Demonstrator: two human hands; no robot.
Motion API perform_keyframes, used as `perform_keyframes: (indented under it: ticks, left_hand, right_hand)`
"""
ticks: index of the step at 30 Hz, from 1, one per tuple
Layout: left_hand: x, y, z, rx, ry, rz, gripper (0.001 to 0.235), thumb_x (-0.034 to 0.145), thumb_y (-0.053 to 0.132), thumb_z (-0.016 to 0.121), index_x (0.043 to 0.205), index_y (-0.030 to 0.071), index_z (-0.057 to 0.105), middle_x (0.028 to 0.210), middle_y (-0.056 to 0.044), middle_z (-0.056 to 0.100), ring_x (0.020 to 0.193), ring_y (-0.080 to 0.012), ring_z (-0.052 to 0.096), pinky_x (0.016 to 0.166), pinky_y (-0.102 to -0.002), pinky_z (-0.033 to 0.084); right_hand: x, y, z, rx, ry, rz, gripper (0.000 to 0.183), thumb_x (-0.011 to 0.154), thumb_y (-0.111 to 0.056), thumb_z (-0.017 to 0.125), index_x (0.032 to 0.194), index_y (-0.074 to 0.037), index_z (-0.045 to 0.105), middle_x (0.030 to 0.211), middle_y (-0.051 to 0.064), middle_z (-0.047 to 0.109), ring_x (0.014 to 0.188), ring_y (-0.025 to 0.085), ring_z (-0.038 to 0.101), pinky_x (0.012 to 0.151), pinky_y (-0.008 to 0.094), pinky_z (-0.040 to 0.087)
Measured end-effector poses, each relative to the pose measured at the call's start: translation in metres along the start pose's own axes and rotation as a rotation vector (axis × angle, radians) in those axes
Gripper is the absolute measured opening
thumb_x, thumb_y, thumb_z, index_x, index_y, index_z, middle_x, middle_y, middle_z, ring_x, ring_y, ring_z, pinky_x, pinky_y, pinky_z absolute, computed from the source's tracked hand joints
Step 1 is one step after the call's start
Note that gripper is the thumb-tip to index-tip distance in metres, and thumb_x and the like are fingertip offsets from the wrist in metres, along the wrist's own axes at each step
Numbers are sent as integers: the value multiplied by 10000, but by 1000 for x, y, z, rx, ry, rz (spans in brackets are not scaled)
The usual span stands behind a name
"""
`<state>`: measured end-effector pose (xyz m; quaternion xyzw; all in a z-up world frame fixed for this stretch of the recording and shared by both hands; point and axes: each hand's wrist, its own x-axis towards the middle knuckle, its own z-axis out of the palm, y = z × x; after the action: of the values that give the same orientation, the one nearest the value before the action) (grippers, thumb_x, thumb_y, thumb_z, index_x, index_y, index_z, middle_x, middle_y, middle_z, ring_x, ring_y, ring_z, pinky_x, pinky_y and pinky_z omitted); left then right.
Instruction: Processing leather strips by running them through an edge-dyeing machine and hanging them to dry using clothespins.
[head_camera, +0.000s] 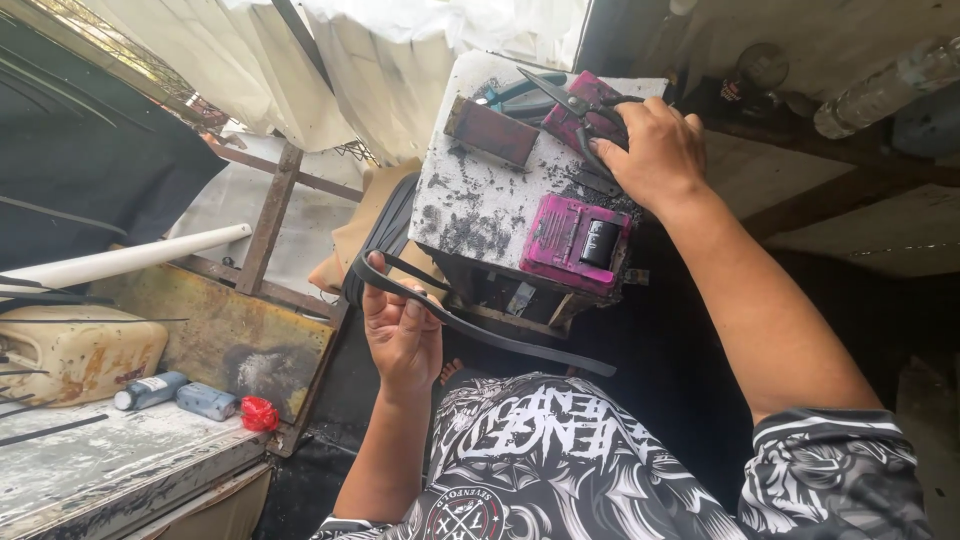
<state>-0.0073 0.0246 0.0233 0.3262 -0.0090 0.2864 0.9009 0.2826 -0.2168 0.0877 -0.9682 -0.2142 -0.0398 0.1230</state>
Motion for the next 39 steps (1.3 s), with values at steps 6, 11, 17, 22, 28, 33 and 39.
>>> perform_keyframes:
  ticks: [6,11,17,22,28,33,39]
  left_hand:
    - [1,6,-1,25,21,7,725,1033,-30,602,1649,135,258,990,-100,688,840,-165,714,809,-245,623]
    - [1,9,-1,17,7,10,709,1044,-26,587,1651,148,264,957,-77,650,835,-153,679,812,-249,616]
    - [12,5,-22,-5,-105,89,698,1010,-33,531,1621,216,302,1047,-192,705,889,-260,775,816,-359,679]
    - [16,3,-36,10,-110,107,693,1016,-11,530,1624,222,292,1056,-190,707,897,-262,776,836,-377,675]
    - [17,-8,-5,93,62,116,414,1063,146,500,1462,49,456,1076,-170,731,900,-217,776,801,-323,691]
    - [-20,-39,18,184,-9,19,618,1055,469,396,1420,-28,448,1064,-225,718,863,-280,778,744,-389,689]
    - [-35,-41,49,304,-119,-52,649,840,-17,766,1395,-79,436,993,-280,724,840,-323,784,752,-398,684]
  right_hand:
    - [-1,7,6,47,-7,-34,474,980,-416,709,1317,-87,659,1238,156,614,1086,380,594,966,550,381]
    - [-16,4,-3,62,50,-88,457,968,-366,739,1317,-76,683,1210,138,619,1105,364,561,967,534,383]
    - [-90,-46,-71,584,194,-397,166,1003,-106,697,1137,-27,754,932,173,670,854,335,667,774,414,501]
    - [-163,-74,-103,805,-481,-418,365,783,-226,834,1097,-53,767,915,201,787,830,364,773,717,480,610]
    - [-193,-80,-74,751,-330,-246,136,848,-96,730,946,-49,812,737,121,799,635,238,761,563,284,591]
    - [-193,-83,-62,742,-227,-224,100,832,-114,749,878,-41,799,613,94,730,510,170,640,446,236,489]
    - [-183,-96,-68,729,-228,-254,87,848,-134,744,865,-69,799,607,71,724,500,153,610,425,219,456]
